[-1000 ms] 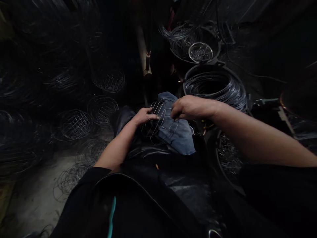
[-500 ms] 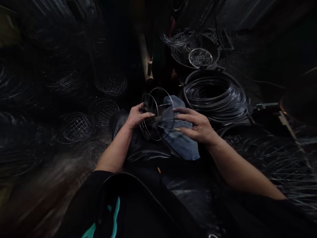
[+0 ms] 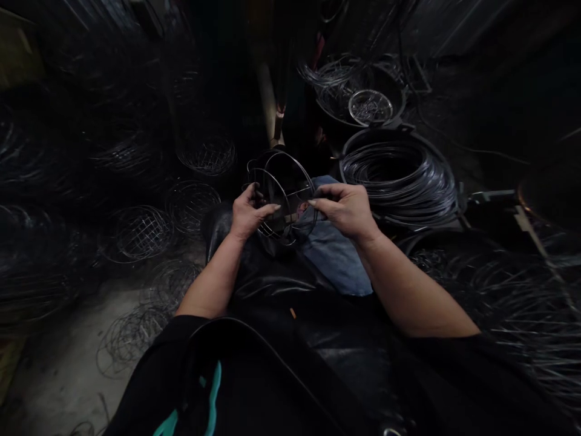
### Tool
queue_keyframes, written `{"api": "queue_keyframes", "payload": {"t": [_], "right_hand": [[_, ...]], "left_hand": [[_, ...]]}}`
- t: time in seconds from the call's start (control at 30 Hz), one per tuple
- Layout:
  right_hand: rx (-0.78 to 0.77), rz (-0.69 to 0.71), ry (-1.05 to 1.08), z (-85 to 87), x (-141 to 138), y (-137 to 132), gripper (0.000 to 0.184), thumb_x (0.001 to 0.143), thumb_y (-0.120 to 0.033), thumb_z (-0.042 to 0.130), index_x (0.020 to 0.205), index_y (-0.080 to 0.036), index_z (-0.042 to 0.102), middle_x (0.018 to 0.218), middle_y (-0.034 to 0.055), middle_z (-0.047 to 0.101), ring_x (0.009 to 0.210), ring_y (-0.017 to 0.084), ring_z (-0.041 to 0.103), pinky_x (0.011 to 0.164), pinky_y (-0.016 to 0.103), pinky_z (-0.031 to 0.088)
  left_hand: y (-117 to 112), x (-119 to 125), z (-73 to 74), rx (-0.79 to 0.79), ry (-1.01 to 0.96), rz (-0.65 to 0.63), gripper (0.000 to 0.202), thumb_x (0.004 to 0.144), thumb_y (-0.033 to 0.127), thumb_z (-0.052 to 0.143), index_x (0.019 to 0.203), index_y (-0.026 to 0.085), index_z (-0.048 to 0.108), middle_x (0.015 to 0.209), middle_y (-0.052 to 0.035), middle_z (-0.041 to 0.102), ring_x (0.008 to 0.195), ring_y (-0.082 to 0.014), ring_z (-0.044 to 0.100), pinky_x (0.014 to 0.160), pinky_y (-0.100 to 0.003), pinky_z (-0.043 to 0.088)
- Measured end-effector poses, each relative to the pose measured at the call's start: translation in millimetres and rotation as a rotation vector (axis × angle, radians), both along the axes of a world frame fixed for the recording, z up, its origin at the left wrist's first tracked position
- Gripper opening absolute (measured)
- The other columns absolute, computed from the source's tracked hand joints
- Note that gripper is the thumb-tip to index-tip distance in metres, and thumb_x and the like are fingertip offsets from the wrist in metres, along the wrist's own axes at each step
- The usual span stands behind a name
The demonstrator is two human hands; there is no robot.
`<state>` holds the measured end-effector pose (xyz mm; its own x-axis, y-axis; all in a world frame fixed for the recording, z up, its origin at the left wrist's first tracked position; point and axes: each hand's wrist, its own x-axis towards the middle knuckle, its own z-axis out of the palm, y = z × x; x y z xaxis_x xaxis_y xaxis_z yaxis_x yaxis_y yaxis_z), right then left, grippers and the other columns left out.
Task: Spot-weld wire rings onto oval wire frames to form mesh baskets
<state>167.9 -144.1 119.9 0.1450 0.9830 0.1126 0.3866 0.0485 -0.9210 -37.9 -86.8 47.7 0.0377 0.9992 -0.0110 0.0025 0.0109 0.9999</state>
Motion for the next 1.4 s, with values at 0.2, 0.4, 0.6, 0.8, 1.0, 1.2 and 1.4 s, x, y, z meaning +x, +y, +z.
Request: {"api": "queue_keyframes", "payload": {"t": [0.2, 0.4, 0.6, 0.8, 1.0, 1.2, 1.4], "right_hand": [[0.044, 0.005, -0.085, -3.8, -4, 2, 0.017, 0.07, -0.029, 0.068, 0.078, -0.015, 0.074, 0.072, 0.0014, 0.067, 0.066, 0.018, 0.059, 0.064, 0.028, 0.045], [0.013, 0.036, -0.038, -16.5, 0, 2, 0.022, 0.071, -0.036, 0.069, 0.08, -0.016, 0.073, 0.071, 0.0018, 0.066, 0.068, 0.019, 0.06, 0.067, 0.03, 0.047], [-0.126, 0.132, 0.093, -13.7, 4, 7, 0.029, 0.072, -0.041, 0.072, 0.086, -0.016, 0.074, 0.062, 0.0012, 0.062, 0.052, 0.016, 0.053, 0.051, 0.028, 0.043], [-0.146, 0.161, 0.154, -14.6, 1, 9, 0.028, 0.073, -0.04, 0.072, 0.088, -0.016, 0.074, 0.069, 0.0034, 0.066, 0.054, 0.018, 0.057, 0.052, 0.029, 0.048], [-0.061, 0.216, -0.034, -20.3, 16, 5, 0.021, 0.072, -0.03, 0.07, 0.09, -0.021, 0.077, 0.087, 0.0055, 0.072, 0.083, 0.026, 0.067, 0.08, 0.037, 0.054], [-0.099, 0.164, 0.251, 7.4, 24, 41, 0.041, 0.066, -0.044, 0.083, 0.096, -0.018, 0.073, 0.091, 0.0058, 0.07, 0.083, 0.024, 0.065, 0.074, 0.033, 0.054], [-0.395, 0.292, 0.603, 13.3, 0, 75, 0.042, 0.052, -0.043, 0.09, 0.077, -0.014, 0.072, 0.064, 0.0022, 0.065, 0.054, 0.016, 0.058, 0.053, 0.027, 0.05]], "left_hand": [[2, -4, -3.9, 0.004, -0.092, 0.053, 0.072, 0.041, 0.028, 0.09, 0.105, 0.014, 0.06, 0.082, 0.0014, 0.055, 0.074, -0.0112, 0.058, 0.074, -0.027, 0.051], [3, -7, -10.7, -0.004, -0.136, 0.081, 0.08, 0.041, 0.03, 0.091, 0.112, 0.014, 0.057, 0.088, -0.001, 0.057, 0.084, -0.0133, 0.059, 0.081, -0.028, 0.052], [12, -7, -14.1, -0.004, -0.144, 0.099, 0.085, 0.042, 0.033, 0.091, 0.117, 0.013, 0.056, 0.102, -0.0071, 0.061, 0.1, -0.0179, 0.06, 0.099, -0.037, 0.046], [21, -2, -17.9, 0.049, -0.12, 0.121, 0.09, 0.044, 0.038, 0.09, 0.124, 0.015, 0.056, 0.122, -0.013, 0.061, 0.116, -0.0247, 0.057, 0.107, -0.042, 0.04], [21, 1, -22.3, 0.141, -0.086, 0.098, 0.091, 0.049, 0.033, 0.089, 0.13, 0.013, 0.053, 0.129, -0.0151, 0.059, 0.127, -0.0277, 0.051, 0.112, -0.043, 0.036], [28, 3, -29.1, 0.307, 0.121, 0.058, 0.078, 0.06, 0.033, 0.084, 0.129, 0.013, 0.054, 0.127, -0.0116, 0.061, 0.121, -0.0261, 0.055, 0.111, -0.042, 0.038], [33, 8, -30.2, 0.365, 0.238, 0.063, 0.072, 0.064, 0.034, 0.081, 0.129, 0.016, 0.054, 0.124, -0.0101, 0.062, 0.117, -0.0254, 0.058, 0.107, -0.041, 0.043]]}}
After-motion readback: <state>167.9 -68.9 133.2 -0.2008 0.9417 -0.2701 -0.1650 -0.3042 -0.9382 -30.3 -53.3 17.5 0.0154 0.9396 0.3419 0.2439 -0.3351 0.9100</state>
